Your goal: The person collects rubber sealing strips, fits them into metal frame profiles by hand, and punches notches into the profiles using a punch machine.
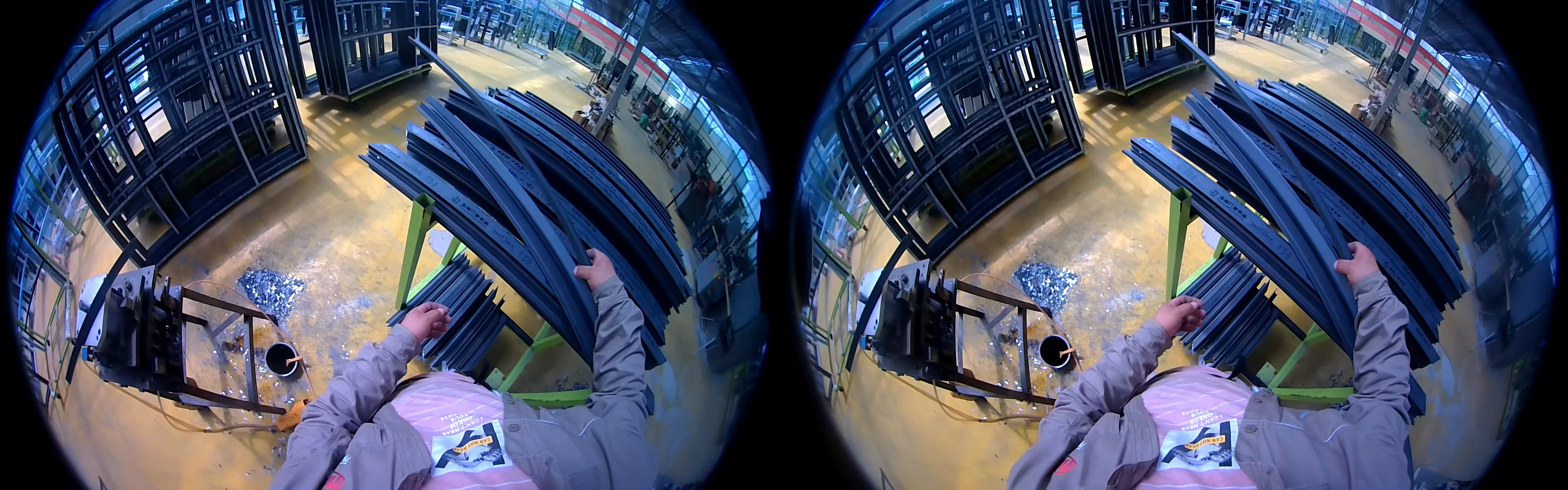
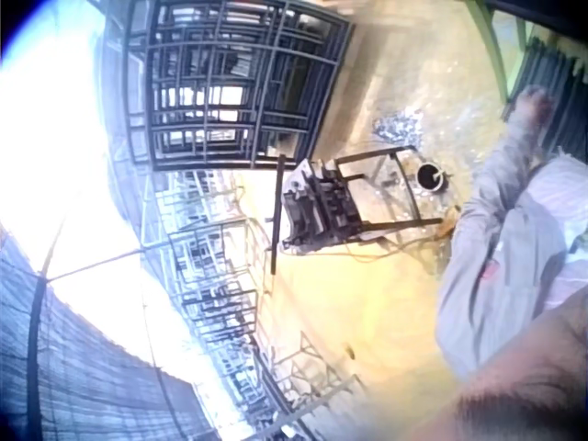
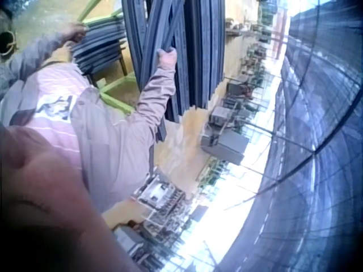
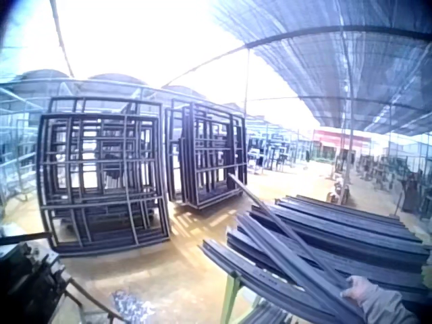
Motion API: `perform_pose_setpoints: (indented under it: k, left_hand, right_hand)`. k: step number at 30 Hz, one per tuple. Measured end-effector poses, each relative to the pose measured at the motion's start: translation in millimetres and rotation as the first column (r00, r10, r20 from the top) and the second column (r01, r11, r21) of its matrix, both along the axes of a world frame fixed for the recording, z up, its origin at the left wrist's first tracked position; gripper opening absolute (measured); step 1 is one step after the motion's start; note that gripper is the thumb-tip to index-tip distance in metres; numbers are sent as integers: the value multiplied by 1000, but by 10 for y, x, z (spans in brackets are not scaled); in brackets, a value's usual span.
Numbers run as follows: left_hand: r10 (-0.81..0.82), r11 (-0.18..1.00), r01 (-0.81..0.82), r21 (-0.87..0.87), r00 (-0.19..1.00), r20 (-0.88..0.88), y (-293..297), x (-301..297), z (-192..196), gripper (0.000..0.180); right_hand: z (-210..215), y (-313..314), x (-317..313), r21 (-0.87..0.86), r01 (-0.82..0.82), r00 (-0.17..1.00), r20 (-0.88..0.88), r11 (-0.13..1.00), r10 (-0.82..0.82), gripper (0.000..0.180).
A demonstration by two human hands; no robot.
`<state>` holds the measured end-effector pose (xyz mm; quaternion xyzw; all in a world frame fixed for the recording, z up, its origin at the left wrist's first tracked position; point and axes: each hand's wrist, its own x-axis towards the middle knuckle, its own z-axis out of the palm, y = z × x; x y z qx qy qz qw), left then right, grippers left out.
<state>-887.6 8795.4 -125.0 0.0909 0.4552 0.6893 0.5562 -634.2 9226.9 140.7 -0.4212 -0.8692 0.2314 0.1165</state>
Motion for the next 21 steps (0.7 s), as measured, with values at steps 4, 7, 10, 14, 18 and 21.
perform_pose_setpoints:
  k: [4,7,10,14,18,21]
  left_hand:
    - [-118,981,117,152,993,-2,359,-67,479,34]
    - [-114,952,144,269,986,-123,826,19,1190,49]
    - [-28,908,-44,416,986,166,1246,-158,1724,58]
    - [383,870,-455,190,866,321,1308,-412,1259,31]
    - [458,788,-541,294,834,309,951,-275,1132,31]
    - [480,823,-531,202,840,252,727,-428,1110,38]
  right_hand:
    - [245,-582,-188,-397,-177,941,-336,901,37,55]
    - [345,-1180,-100,-484,-191,935,-355,854,8,55]
    - [593,-2034,-286,-582,-248,928,-373,775,17,56]
    - [190,-2161,-545,-670,-203,967,-252,714,38,56]
    - [-397,-2024,-299,52,-148,989,9,988,148,65]
    - [-695,-2148,-498,130,-99,988,132,987,81,63]
